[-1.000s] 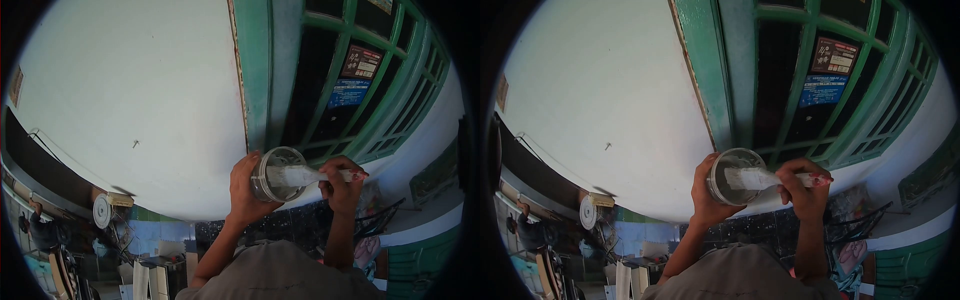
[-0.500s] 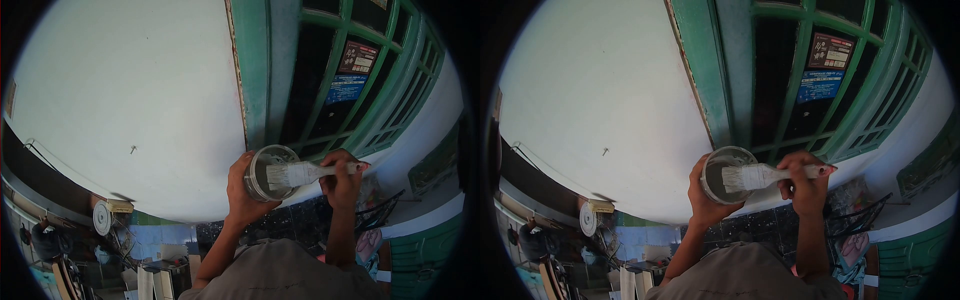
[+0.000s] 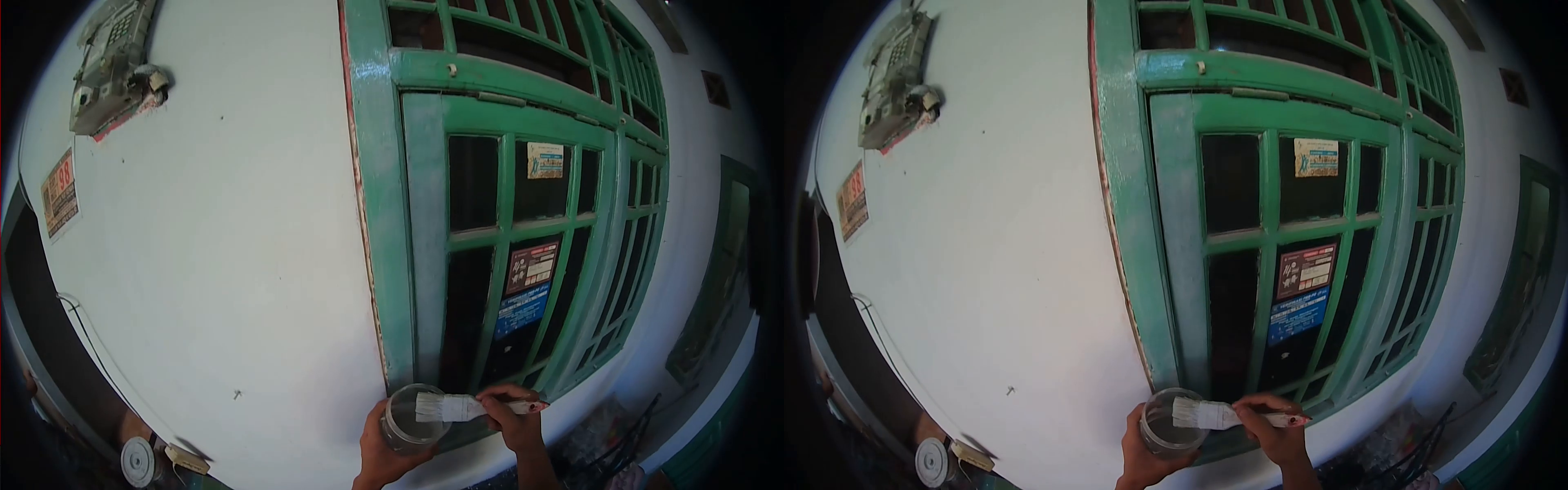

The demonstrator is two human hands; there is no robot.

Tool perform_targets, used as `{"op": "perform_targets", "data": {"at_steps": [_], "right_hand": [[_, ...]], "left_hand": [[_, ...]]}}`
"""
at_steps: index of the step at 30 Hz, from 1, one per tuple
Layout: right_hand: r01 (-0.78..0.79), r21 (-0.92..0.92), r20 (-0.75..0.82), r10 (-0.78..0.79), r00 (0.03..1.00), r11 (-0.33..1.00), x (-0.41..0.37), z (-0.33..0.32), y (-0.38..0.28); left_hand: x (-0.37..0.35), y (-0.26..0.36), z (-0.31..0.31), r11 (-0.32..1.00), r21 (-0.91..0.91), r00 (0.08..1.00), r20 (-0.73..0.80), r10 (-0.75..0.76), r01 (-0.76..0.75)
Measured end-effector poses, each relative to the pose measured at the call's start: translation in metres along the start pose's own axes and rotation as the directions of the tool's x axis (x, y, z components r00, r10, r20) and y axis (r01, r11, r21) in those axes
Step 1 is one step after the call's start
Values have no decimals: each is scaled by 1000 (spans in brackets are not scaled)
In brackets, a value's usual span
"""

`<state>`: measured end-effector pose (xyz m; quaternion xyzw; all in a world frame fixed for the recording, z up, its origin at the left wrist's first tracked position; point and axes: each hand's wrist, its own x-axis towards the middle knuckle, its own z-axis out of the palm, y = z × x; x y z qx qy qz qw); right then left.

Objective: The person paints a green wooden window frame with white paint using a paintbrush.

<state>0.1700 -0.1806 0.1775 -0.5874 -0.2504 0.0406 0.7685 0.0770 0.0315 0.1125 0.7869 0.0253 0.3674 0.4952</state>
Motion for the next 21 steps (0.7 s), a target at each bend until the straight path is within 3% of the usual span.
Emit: {"op": "perform_targets", "data": {"at_steps": [2, 6, 9, 13, 16, 19, 21], "right_hand": [[54, 30, -8, -54, 999, 998, 3, 2, -3], [58, 67, -15, -57, 998, 996, 8, -2, -3], [45, 99, -76, -38, 996, 994, 11, 1, -3], [39, 209, -94, -20, 995, 977, 16, -1, -3], [44, 144, -47, -38, 998, 989, 19, -2, -8], [32, 355, -49, -16, 999, 934, 27, -4, -6], [52, 260, -53, -40, 998, 964, 27, -1, -10]], "left_hand": [[2, 11, 0, 998, 14, 998, -18, 57, -57], [11, 11, 5, 994, -106, 999, 36, -15, 19], [12, 6, 4, 994, -11, 994, -28, 106, -107], [16, 10, 9, 998, -25, 998, 0, 61, -61], [20, 9, 10, 998, -55, 999, 34, 43, -41], [28, 21, 7, 999, -23, 997, 60, 46, -45], [35, 29, -1, 1000, 4, 994, 112, 20, -20]]}}
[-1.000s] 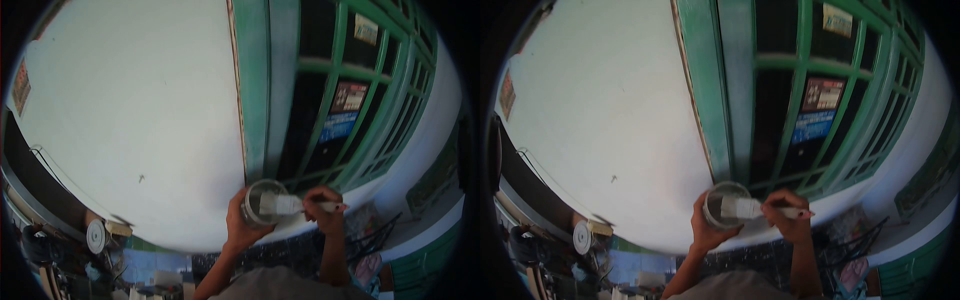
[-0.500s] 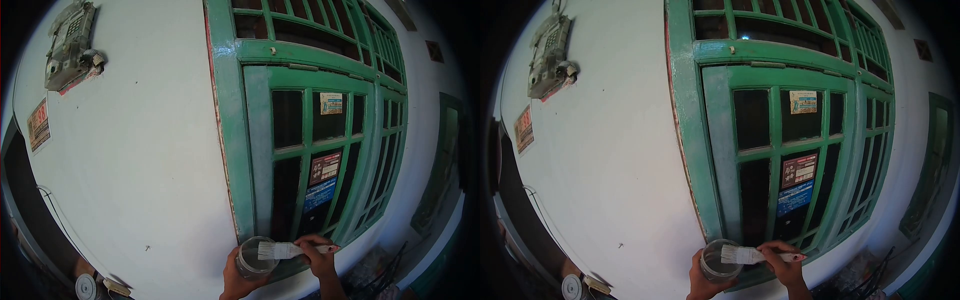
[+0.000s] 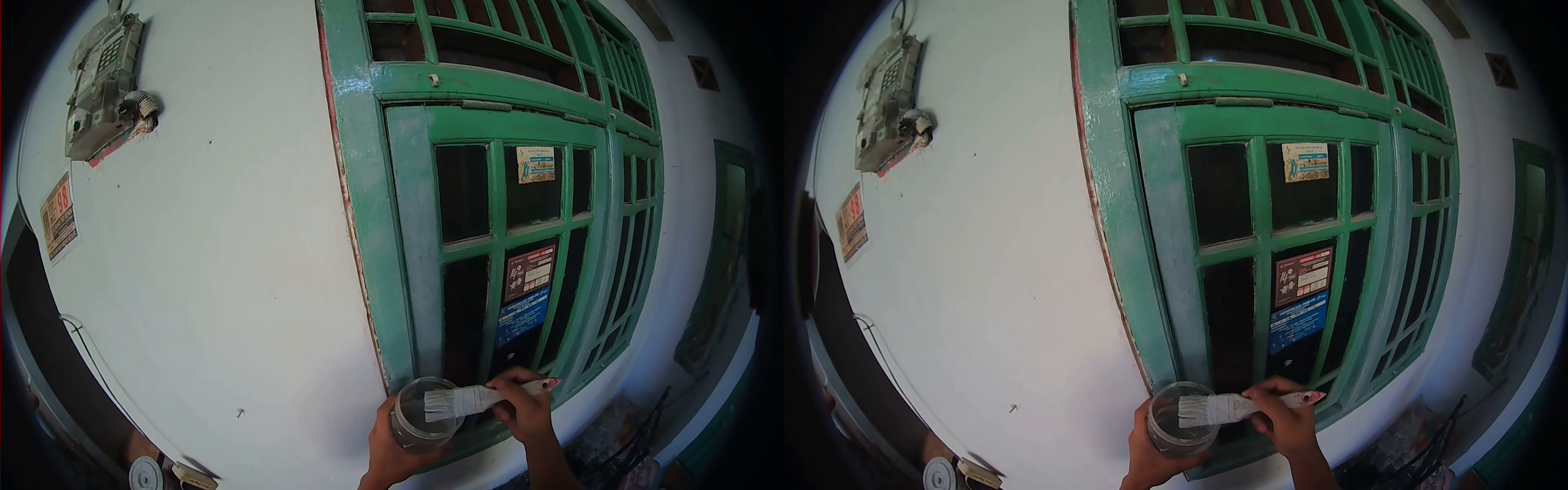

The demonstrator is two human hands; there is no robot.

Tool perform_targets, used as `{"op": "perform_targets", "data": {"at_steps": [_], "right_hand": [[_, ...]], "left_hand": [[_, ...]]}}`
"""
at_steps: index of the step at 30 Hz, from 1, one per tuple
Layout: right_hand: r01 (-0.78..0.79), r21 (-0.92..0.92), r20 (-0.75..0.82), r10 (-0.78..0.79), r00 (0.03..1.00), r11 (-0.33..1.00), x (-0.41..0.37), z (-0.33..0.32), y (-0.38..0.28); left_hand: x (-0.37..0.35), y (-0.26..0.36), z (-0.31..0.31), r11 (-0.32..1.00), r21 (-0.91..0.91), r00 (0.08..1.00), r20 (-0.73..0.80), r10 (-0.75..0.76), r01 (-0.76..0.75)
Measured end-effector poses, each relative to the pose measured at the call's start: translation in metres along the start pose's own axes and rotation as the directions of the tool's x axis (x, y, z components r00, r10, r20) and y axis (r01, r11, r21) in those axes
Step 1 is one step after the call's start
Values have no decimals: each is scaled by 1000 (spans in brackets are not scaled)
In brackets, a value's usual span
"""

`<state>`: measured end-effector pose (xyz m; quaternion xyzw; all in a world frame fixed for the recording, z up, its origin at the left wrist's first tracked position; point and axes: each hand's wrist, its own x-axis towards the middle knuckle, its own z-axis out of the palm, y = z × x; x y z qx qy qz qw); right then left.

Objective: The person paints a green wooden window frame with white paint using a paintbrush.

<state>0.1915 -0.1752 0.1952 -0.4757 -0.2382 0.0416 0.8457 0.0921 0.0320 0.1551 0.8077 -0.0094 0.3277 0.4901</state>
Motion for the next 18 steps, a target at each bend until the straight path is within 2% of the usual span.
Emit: {"op": "perform_targets", "data": {"at_steps": [1, 4, 10, 13, 16, 18], "right_hand": [[14, -50, 3, -14, 1000, 999, 0, 2, -1], [15, 142, -59, -7, 998, 990, 6, 1, 4], [16, 88, -30, -13, 999, 996, 11, 6, 1], [71, 14, -38, -71, 997, 997, 12, 10, -8], [119, 18, -53, -118, 992, 993, 18, 9, -18], [206, 75, -96, -199, 975, 976, 30, 17, -31]], "left_hand": [[2, 0, -2, 1000, 2, 1000, 5, 0, 0], [5, 2, -4, 1000, -9, 1000, 11, -2, 2], [10, -10, 0, 993, -112, 999, -2, 33, -33], [15, -6, -2, 993, -109, 999, 9, 38, -37], [20, -2, -3, 991, -133, 999, 23, 35, -32], [25, 2, -4, 989, -140, 997, 41, 58, -52]]}}
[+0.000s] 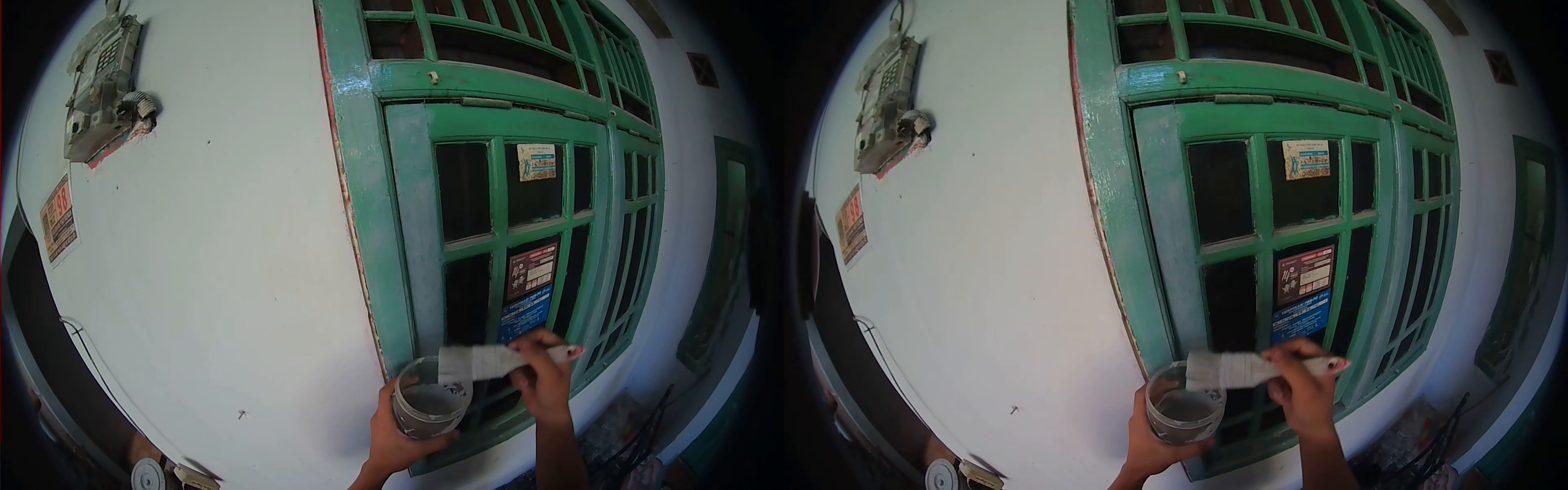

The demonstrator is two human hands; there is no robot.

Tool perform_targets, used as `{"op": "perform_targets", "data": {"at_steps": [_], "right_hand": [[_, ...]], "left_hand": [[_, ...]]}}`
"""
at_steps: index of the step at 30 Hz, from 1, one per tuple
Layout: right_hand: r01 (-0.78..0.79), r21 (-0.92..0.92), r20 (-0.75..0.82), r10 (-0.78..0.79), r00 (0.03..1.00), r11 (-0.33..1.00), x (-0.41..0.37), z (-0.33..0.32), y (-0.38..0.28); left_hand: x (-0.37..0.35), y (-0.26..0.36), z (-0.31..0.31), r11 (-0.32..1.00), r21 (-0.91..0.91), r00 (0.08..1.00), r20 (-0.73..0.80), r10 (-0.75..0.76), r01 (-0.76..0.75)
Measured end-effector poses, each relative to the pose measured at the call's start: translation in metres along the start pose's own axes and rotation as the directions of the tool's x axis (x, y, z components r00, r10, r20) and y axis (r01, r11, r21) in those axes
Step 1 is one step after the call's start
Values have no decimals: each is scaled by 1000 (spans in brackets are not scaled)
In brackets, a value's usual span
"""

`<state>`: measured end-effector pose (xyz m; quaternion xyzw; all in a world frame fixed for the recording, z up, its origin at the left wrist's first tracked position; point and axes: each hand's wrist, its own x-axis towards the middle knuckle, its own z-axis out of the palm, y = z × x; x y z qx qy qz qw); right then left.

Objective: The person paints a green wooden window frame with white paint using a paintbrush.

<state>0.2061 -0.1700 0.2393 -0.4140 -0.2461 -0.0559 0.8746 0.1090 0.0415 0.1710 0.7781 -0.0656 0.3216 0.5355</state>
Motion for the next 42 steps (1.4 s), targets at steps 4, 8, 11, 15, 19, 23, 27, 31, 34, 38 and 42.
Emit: {"op": "perform_targets", "data": {"at_steps": [4, 8, 11, 15, 19, 23, 27, 31, 34, 38, 42], "right_hand": [[143, 146, 7, -145, 989, 979, 48, 19, -38], [319, 227, 62, -341, 938, 920, 122, 56, -102], [583, 183, 159, -609, 777, 791, 179, 83, -140], [735, 72, 234, -728, 644, 674, 216, 113, -158], [765, -14, 306, -725, 617, 644, 230, 119, -156], [772, -90, 295, -723, 624, 629, 239, 109, -162], [780, -196, 306, -719, 624, 594, 250, 87, -180], [783, -363, 294, -735, 611, 505, 259, 52, -201], [791, -473, 271, -791, 549, 387, 266, 22, -220], [694, -706, 214, -891, 399, 141, 269, 4, -242], [474, -857, 388, -859, 335, -202, 270, 3, -245]], "left_hand": [[6, 13, 5, 996, -86, 1000, 28, -10, 12], [3, 14, 10, 991, -131, 999, 42, -17, 23], [0, 8, 9, 988, -145, 998, 49, -37, 44], [-2, 8, 6, 997, -72, 1000, 1, -7, 7], [-5, 6, 3, 995, -102, 999, -29, -18, 15], [-6, 5, 1, 992, -125, 999, -38, -6, 1], [-5, 11, 3, 993, -112, 999, -31, -33, 29], [-6, 7, 6, 990, -131, 999, 3, -48, 48], [-6, 10, 8, 985, -162, 998, 23, -64, 67], [-7, 3, 10, 991, -137, 1000, 13, -3, 5], [-10, 1, 9, 989, -149, 1000, 9, -5, 6]]}}
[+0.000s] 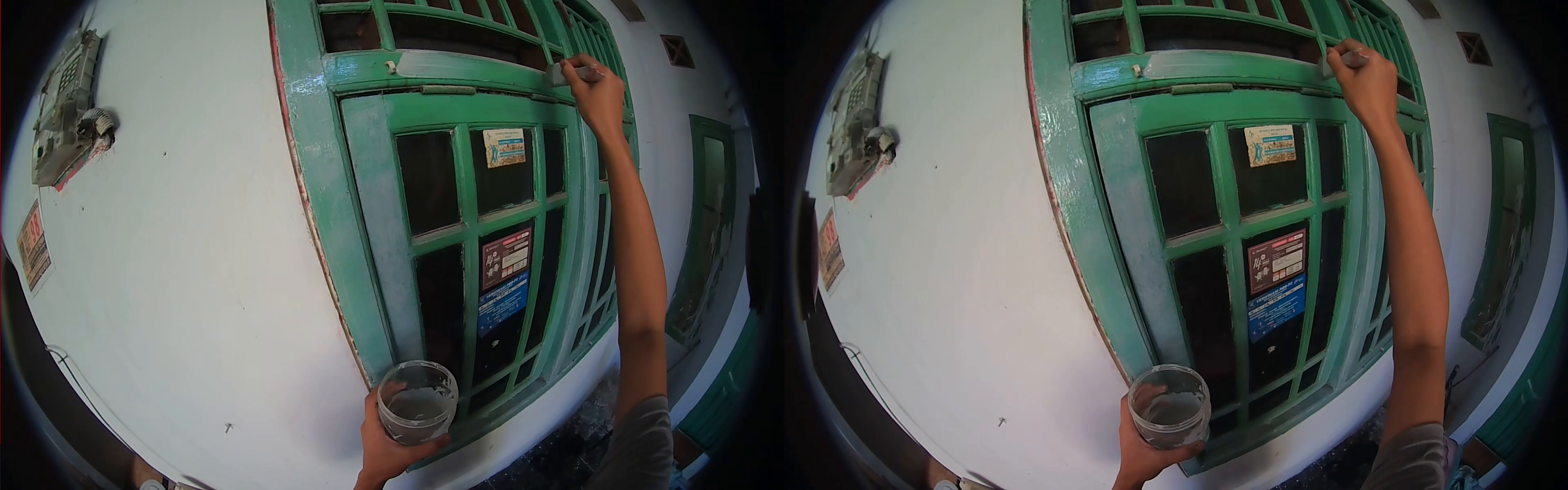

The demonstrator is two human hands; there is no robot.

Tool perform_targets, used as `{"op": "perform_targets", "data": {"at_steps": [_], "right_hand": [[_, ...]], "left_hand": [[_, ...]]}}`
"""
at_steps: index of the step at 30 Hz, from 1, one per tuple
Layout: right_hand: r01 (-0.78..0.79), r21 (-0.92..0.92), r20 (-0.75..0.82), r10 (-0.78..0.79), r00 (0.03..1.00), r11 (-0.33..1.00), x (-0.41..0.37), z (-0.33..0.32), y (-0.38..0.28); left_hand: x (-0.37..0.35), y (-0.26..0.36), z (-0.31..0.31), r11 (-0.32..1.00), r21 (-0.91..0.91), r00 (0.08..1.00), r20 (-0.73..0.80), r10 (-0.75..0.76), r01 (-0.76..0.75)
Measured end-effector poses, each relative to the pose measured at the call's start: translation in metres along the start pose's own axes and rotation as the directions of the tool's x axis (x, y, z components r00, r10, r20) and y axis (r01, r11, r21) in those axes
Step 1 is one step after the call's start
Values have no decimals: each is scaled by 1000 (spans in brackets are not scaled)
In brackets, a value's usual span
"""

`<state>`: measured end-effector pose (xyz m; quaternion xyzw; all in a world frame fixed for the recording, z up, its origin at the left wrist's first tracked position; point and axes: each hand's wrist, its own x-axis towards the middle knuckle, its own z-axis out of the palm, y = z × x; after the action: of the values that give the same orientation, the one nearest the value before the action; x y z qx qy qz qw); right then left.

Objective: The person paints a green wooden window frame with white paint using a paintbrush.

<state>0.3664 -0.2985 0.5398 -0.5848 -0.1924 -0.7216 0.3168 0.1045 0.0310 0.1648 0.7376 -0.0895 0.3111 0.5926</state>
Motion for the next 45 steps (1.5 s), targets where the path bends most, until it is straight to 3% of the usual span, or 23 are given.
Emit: {"op": "perform_targets", "data": {"at_steps": [4, 8, 10, 13, 17, 18, 21, 25, 28, 31, 33, 36, 40, 45], "right_hand": [[49, -24, 39, -48, 998, 999, -4, 24, -10], [-98, 282, 129, 64, 990, 954, 2, 24, -48], [-126, 445, 212, 32, 977, 887, 11, 19, -61], [-209, 716, 284, -3, 959, 666, 18, 10, -82], [-262, 793, 311, 3, 950, 550, 15, 15, -99], [-292, 743, 366, 0, 930, 602, 17, 21, -86], [-230, 709, 301, 10, 954, 666, 4, 20, -70], [-234, 578, 205, 138, 969, 781, -1, 14, -15], [-241, 489, 110, 215, 970, 838, 2, 2, -12], [-194, 768, 145, 130, 981, 611, 0, 5, -58], [-241, 807, 238, 77, 968, 539, -2, 13, -101], [-213, 870, 243, -11, 970, 446, -8, 38, -129], [-233, 852, 259, 11, 966, 469, -18, 44, -106], [-251, 696, 188, 167, 968, 673, -16, 24, -42]], "left_hand": [[-3, 1, -2, 1000, -8, 1000, -7, -15, 15], [-4, 0, -2, 999, -34, 1000, -14, -25, 25], [-6, -1, -3, 999, -23, 999, -22, -24, 23], [-8, -2, -2, 1000, -9, 999, -34, -19, 18], [-9, -4, 1, 999, -43, 999, -32, -23, 22], [-9, -6, 2, 999, -42, 999, -32, -16, 15], [-10, -5, 2, 999, -44, 1000, -17, -20, 20], [-11, 0, 3, 999, -31, 999, -28, -23, 22], [-8, 1, 5, 999, -43, 999, -32, -14, 13], [-10, -1, 8, 1000, -19, 1000, -25, -10, 10], [-9, 2, 13, 1000, -25, 999, -31, -7, 6], [-11, 9, 17, 1000, -16, 999, -26, -19, 18], [-15, 7, 15, 1000, -26, 1000, -22, -11, 11], [-16, 10, 14, 999, -44, 999, -19, -27, 27]]}}
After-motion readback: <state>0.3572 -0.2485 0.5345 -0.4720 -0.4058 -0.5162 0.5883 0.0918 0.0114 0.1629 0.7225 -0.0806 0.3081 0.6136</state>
